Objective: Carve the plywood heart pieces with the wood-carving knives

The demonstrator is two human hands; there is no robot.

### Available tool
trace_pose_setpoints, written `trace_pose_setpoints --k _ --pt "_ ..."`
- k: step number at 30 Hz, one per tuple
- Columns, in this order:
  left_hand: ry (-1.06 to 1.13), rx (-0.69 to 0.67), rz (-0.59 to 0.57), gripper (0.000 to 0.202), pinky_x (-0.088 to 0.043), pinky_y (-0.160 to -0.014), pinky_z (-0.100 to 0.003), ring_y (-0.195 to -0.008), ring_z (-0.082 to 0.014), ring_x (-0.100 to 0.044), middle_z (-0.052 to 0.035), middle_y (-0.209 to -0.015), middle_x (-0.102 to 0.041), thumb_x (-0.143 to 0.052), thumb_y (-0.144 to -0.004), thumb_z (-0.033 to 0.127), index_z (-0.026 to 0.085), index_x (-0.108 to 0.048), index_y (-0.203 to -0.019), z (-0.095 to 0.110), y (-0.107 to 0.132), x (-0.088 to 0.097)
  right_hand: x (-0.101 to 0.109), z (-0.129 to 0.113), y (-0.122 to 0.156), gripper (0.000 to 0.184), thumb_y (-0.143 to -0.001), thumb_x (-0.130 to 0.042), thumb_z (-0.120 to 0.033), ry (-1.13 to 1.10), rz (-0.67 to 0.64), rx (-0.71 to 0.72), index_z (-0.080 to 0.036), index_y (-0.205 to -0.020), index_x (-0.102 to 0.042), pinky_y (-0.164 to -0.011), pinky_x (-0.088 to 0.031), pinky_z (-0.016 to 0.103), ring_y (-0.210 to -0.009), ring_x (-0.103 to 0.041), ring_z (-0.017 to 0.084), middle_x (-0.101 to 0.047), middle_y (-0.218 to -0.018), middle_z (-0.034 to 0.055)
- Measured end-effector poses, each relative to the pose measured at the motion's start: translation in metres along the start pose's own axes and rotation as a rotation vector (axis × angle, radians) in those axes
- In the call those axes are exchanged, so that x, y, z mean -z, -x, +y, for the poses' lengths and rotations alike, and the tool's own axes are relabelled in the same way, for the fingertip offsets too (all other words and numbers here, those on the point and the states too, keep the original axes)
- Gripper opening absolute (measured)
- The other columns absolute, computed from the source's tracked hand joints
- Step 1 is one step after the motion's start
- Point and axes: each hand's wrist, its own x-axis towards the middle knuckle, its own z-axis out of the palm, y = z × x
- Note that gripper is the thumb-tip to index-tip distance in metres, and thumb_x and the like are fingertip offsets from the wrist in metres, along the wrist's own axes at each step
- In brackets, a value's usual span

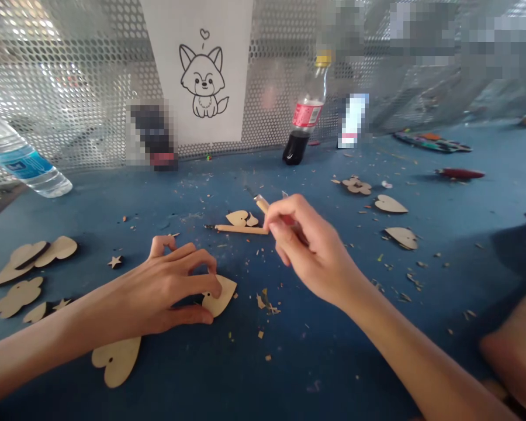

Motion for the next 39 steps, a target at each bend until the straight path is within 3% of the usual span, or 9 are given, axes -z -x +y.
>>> trace_pose_setpoints --k 4,8,11,15,20,30,39 --pt "-0.026 0.027 0.045 0.014 -0.025 -0.093 -0.045 -0.099 -0.0224 -0.057 -0.0050 -0.111 -0.062 -0.065 -0.095 0.036 0.024 -0.062 -0.102 -0.004 -0.001 0.000 0.007 -0.010 -0.005 0.018 -0.093 -0.048 -0.029 -0.535 0.067 -0.205 -0.027 -0.106 -0.060 -0.051 -0.046 0.035 -0.059 -0.060 0.017 -0.066 -0.103 0.0071" --pt "0.048 0.095 0.052 0.022 -0.025 -0.094 -0.044 -0.102 -0.0230 -0.060 -0.0023 -0.113 -0.063 -0.069 -0.093 0.035 0.024 -0.056 -0.107 -0.009 -0.002 -0.002 0.001 -0.011 -0.006 0.015 -0.087 -0.056 -0.026 -0.701 0.104 -0.311 -0.028 -0.101 -0.063 -0.044 -0.037 0.030 -0.048 -0.049 0.012 -0.062 -0.082 0.0025" --pt "0.139 0.176 0.046 0.046 -0.025 -0.096 -0.044 -0.106 -0.0245 -0.061 -0.0026 -0.113 -0.065 -0.073 -0.089 0.037 0.024 -0.045 -0.123 -0.010 -0.002 -0.003 -0.012 -0.008 -0.002 0.006 -0.096 -0.056 -0.029 -0.589 0.032 -0.261 -0.026 -0.097 -0.061 -0.042 -0.028 0.026 -0.046 -0.042 0.010 -0.052 -0.062 -0.0027" --pt "0.195 0.212 0.022 0.061 -0.025 -0.098 -0.045 -0.107 -0.0249 -0.061 -0.0030 -0.116 -0.065 -0.074 -0.089 0.035 0.026 -0.033 -0.134 -0.010 -0.002 -0.002 -0.025 -0.006 0.008 0.009 -0.097 -0.052 -0.023 -0.349 -0.135 -0.174 -0.023 -0.092 -0.060 -0.044 -0.029 0.024 -0.052 -0.044 0.010 -0.049 -0.062 -0.0035" --pt "0.191 0.192 0.010 0.060 -0.024 -0.097 -0.043 -0.111 -0.0252 -0.061 -0.0021 -0.119 -0.064 -0.072 -0.090 0.033 0.028 -0.032 -0.135 -0.010 -0.001 -0.002 -0.034 -0.010 0.013 0.008 -0.095 -0.051 -0.022 -0.215 -0.263 -0.180 -0.022 -0.092 -0.058 -0.042 -0.030 0.022 -0.046 -0.039 0.007 -0.048 -0.062 -0.0053" --pt "0.172 0.175 0.025 0.056 -0.025 -0.094 -0.042 -0.109 -0.0253 -0.061 -0.0036 -0.120 -0.065 -0.070 -0.091 0.035 0.026 -0.035 -0.134 -0.011 0.001 -0.005 -0.040 -0.011 0.011 0.014 -0.097 -0.055 -0.030 -0.110 -0.261 -0.125 -0.019 -0.088 -0.056 -0.045 -0.041 0.020 -0.051 -0.051 0.007 -0.054 -0.070 -0.0028" --pt "0.173 0.186 0.021 0.056 -0.026 -0.096 -0.045 -0.107 -0.0262 -0.061 -0.0051 -0.119 -0.065 -0.070 -0.091 0.035 0.026 -0.036 -0.135 -0.009 0.000 -0.003 -0.037 -0.014 0.010 0.019 -0.100 -0.052 -0.034 -0.122 -0.336 -0.152 -0.020 -0.088 -0.054 -0.044 -0.042 0.021 -0.048 -0.053 0.008 -0.058 -0.069 -0.0021"
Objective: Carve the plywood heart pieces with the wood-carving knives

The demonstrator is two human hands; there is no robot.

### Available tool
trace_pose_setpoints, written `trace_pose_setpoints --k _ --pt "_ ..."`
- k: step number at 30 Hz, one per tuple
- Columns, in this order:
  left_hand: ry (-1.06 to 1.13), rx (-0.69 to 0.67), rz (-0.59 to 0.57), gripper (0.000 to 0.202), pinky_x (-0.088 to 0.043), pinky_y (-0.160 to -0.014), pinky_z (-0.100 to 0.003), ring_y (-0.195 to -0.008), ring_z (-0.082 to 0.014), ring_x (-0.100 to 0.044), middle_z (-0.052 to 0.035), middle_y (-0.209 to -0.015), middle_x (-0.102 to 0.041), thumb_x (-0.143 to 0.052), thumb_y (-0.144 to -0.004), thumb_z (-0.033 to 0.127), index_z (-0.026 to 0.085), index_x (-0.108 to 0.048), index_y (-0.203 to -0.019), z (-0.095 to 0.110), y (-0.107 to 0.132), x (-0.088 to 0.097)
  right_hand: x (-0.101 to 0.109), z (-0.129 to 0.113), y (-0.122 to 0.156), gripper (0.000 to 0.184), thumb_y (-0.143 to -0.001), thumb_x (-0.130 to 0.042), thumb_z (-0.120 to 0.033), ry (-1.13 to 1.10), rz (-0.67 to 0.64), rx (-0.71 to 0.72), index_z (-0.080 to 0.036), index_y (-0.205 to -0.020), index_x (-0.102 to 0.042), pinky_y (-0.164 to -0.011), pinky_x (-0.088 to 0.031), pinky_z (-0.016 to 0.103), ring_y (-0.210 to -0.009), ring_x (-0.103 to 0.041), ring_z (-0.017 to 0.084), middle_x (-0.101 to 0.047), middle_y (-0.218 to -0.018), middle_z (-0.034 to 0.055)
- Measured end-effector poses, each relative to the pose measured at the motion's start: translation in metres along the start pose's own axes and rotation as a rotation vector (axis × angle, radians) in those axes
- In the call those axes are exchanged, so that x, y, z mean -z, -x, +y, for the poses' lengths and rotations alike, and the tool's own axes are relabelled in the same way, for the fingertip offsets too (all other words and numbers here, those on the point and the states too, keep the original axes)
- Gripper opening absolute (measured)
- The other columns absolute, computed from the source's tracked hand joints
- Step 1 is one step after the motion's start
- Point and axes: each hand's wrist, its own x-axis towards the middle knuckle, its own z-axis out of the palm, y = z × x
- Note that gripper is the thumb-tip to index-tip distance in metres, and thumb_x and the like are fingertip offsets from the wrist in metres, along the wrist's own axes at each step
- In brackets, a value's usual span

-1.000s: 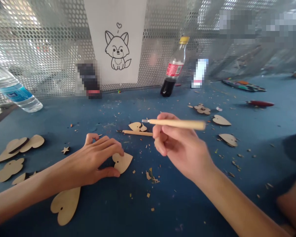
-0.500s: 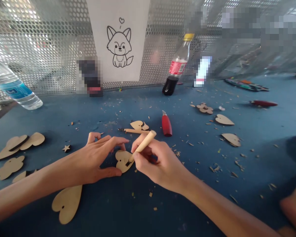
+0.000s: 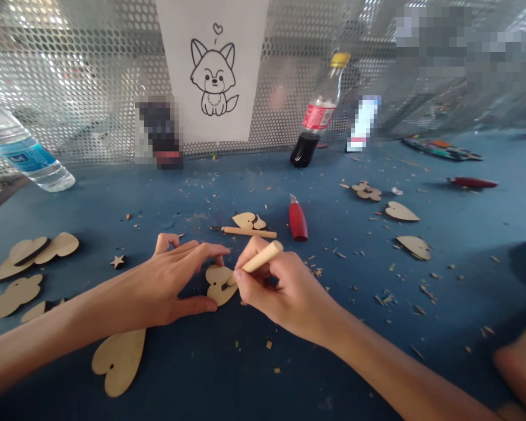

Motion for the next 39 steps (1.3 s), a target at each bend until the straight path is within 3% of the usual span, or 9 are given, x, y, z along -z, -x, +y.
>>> trace_pose_setpoints --k 16,23,39 --pt "-0.029 -0.056 0.017 0.048 -0.029 -0.093 -0.043 -0.106 -0.0261 -0.062 -0.0048 -0.116 -0.066 -0.066 -0.094 0.036 0.024 -0.040 -0.132 -0.0026 -0.0001 -0.0013 0.0023 -0.0011 0.0027 0.017 -0.100 -0.051 -0.030 0.159 -0.011 0.077 -0.021 -0.087 -0.056 -0.046 -0.038 0.023 -0.052 -0.049 0.009 -0.055 -0.069 -0.0020" --pt "-0.059 -0.074 0.038 0.061 -0.030 -0.096 -0.046 -0.110 -0.0285 -0.061 -0.0091 -0.120 -0.066 -0.062 -0.096 0.040 0.023 -0.030 -0.146 -0.0034 0.0015 -0.0047 0.0024 -0.0002 0.0021 0.016 -0.100 -0.051 -0.030 0.132 -0.005 0.078 -0.021 -0.087 -0.055 -0.046 -0.040 0.022 -0.051 -0.051 0.008 -0.055 -0.071 -0.0019" --pt "-0.057 -0.067 0.027 0.063 -0.031 -0.097 -0.047 -0.112 -0.0283 -0.061 -0.0084 -0.120 -0.065 -0.065 -0.095 0.038 0.021 -0.032 -0.145 -0.0034 0.0004 -0.0061 0.0008 -0.0032 0.0018 0.017 -0.098 -0.051 -0.028 0.148 -0.011 0.072 -0.022 -0.083 -0.054 -0.046 -0.039 0.023 -0.052 -0.049 0.010 -0.052 -0.067 -0.0027"
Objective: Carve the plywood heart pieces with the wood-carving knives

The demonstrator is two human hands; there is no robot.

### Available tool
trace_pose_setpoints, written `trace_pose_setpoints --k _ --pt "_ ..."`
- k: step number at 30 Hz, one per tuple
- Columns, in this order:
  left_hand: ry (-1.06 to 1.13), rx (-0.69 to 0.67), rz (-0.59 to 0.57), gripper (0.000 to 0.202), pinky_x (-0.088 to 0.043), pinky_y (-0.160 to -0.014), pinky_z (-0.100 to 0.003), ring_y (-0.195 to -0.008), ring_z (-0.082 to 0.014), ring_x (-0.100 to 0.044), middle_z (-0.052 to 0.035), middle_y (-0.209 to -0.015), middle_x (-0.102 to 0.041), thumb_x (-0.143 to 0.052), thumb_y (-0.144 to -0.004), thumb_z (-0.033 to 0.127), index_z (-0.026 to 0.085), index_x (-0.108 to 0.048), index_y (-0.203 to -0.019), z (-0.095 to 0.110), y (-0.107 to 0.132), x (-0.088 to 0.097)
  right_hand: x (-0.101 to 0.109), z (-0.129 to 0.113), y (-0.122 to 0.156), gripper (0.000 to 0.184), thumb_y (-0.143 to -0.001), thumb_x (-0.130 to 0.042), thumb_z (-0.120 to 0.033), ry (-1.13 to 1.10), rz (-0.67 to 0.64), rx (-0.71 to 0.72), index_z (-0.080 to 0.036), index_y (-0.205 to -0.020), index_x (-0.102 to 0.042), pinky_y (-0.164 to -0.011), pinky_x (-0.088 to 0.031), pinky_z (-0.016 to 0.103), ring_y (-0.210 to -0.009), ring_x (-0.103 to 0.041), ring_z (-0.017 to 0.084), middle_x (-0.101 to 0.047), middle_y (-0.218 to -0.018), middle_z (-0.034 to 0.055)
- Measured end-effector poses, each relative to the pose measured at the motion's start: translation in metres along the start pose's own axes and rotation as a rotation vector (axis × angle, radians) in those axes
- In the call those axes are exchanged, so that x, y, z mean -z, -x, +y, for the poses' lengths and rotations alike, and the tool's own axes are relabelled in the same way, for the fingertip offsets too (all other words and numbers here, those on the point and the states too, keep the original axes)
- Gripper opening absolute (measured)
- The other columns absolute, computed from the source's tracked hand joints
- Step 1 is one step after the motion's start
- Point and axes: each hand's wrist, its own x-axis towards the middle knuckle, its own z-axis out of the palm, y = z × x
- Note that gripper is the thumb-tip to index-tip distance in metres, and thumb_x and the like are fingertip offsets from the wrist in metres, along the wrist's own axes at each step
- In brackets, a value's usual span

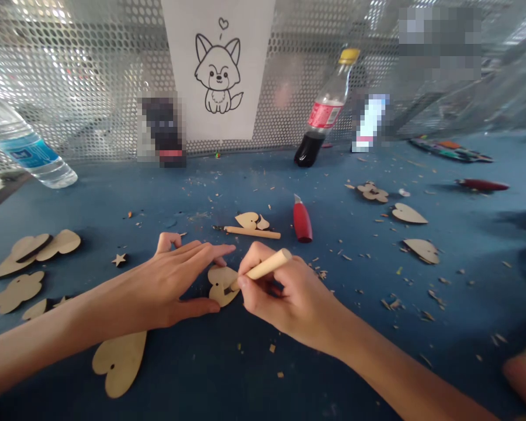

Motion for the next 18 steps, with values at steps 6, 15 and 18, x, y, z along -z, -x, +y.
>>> trace_pose_setpoints --k 6,15,18 --pt "-0.005 -0.004 -0.008 0.067 -0.034 -0.099 -0.045 -0.123 -0.0298 -0.054 -0.0110 -0.139 -0.056 -0.064 -0.094 0.044 0.026 -0.029 -0.148 0.006 0.000 0.026 0.004 -0.008 -0.008 0.020 -0.096 -0.054 -0.028 0.016 -0.089 -0.054 -0.022 -0.077 -0.051 -0.052 -0.039 0.026 -0.056 -0.045 0.011 -0.048 -0.070 -0.0023" --pt "0.048 -0.081 0.295 0.015 -0.029 -0.091 -0.037 -0.097 -0.0160 -0.061 0.0004 -0.110 -0.067 -0.046 -0.106 0.035 0.021 -0.053 -0.104 0.035 -0.027 0.040 0.000 -0.016 -0.018 0.022 -0.088 -0.058 -0.019 0.200 -0.093 -0.040 -0.021 -0.069 -0.046 -0.050 -0.033 0.025 -0.053 -0.045 0.010 -0.049 -0.062 -0.0041" --pt "0.052 -0.072 0.375 0.013 -0.030 -0.091 -0.037 -0.102 -0.0176 -0.060 -0.0004 -0.111 -0.066 -0.051 -0.104 0.033 0.021 -0.054 -0.099 0.033 -0.029 0.032 0.002 -0.021 -0.018 0.020 -0.093 -0.057 -0.027 0.197 -0.103 -0.039 -0.020 -0.074 -0.052 -0.052 -0.036 0.025 -0.056 -0.051 0.011 -0.056 -0.065 -0.0027"
